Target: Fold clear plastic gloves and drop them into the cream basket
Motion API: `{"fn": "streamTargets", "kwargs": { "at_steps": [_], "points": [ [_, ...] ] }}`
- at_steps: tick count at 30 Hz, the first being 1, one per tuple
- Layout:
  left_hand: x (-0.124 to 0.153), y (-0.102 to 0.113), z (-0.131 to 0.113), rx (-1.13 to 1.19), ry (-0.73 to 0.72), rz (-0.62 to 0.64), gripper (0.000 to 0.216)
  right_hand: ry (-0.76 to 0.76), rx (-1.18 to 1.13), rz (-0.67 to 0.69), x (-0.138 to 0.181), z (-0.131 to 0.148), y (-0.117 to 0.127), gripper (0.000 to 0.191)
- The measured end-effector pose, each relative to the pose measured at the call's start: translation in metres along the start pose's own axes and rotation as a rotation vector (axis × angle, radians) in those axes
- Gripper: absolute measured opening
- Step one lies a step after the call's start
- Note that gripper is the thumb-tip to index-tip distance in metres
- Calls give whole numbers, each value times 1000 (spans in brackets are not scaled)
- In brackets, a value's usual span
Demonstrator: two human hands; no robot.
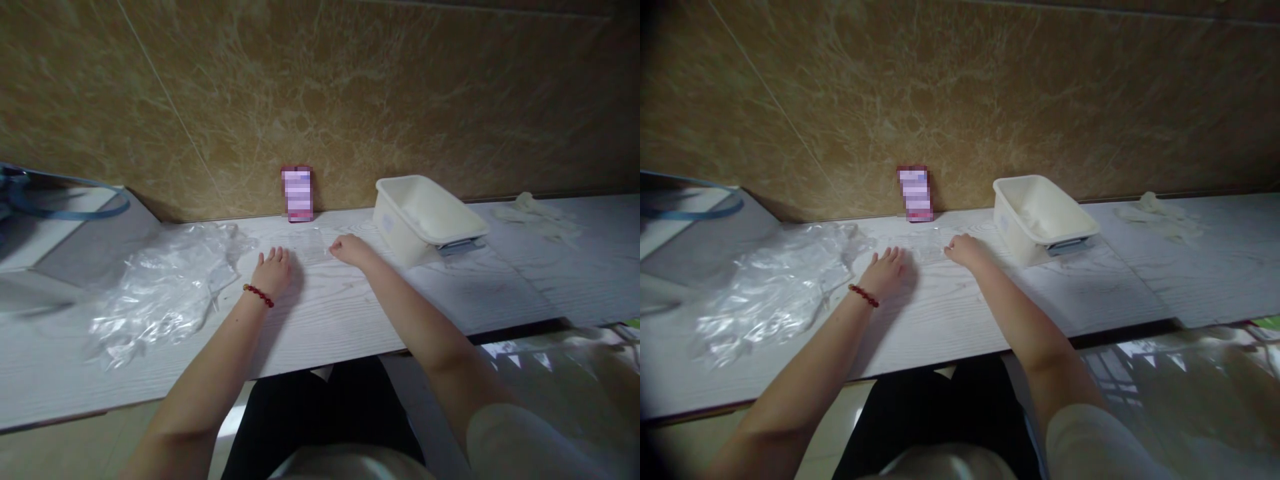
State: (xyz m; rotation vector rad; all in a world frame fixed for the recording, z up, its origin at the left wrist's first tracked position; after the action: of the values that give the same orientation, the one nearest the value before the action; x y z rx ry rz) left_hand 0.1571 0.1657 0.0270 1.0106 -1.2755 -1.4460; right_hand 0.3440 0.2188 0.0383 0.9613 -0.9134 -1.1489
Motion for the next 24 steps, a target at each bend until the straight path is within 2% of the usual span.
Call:
{"fn": "streamTargets", "kwargs": {
  "at_steps": [2, 5, 9, 14, 20, 24],
  "points": [
    [1, -2, -14, 12, -84, 3, 49, 10, -20, 53, 4, -2, -2, 31],
    [-1, -8, -28, 49, -141, -4, 49, -11, -34, 6, 6, -2, -9, 31],
    [-4, -14, -32, 116, -135, 1, 48, -24, -48, -35, 4, -2, -17, 25],
    [-2, -8, -33, 161, -95, -39, 54, -36, -156, -30, 2, 1, -15, 21],
    [-5, 1, -39, 176, -17, -133, 67, -57, -468, -43, 2, 6, -14, 18],
    [-18, 0, -35, 228, 11, -163, 55, -88, -847, 36, 1, 9, -20, 13]
  ]
}}
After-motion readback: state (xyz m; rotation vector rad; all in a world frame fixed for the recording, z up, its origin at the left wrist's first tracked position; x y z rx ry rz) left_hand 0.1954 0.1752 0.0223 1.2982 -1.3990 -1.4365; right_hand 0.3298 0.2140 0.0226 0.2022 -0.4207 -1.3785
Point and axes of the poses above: each hand's wrist, its own x-axis away from the middle knuckle, its own y-axis out of the back of the hand, z = x × y, the point moved 4 cm from there along -x, towards the middle knuckle, and after that the axes turned 4 degrees about -x, right-handed, at the moved point
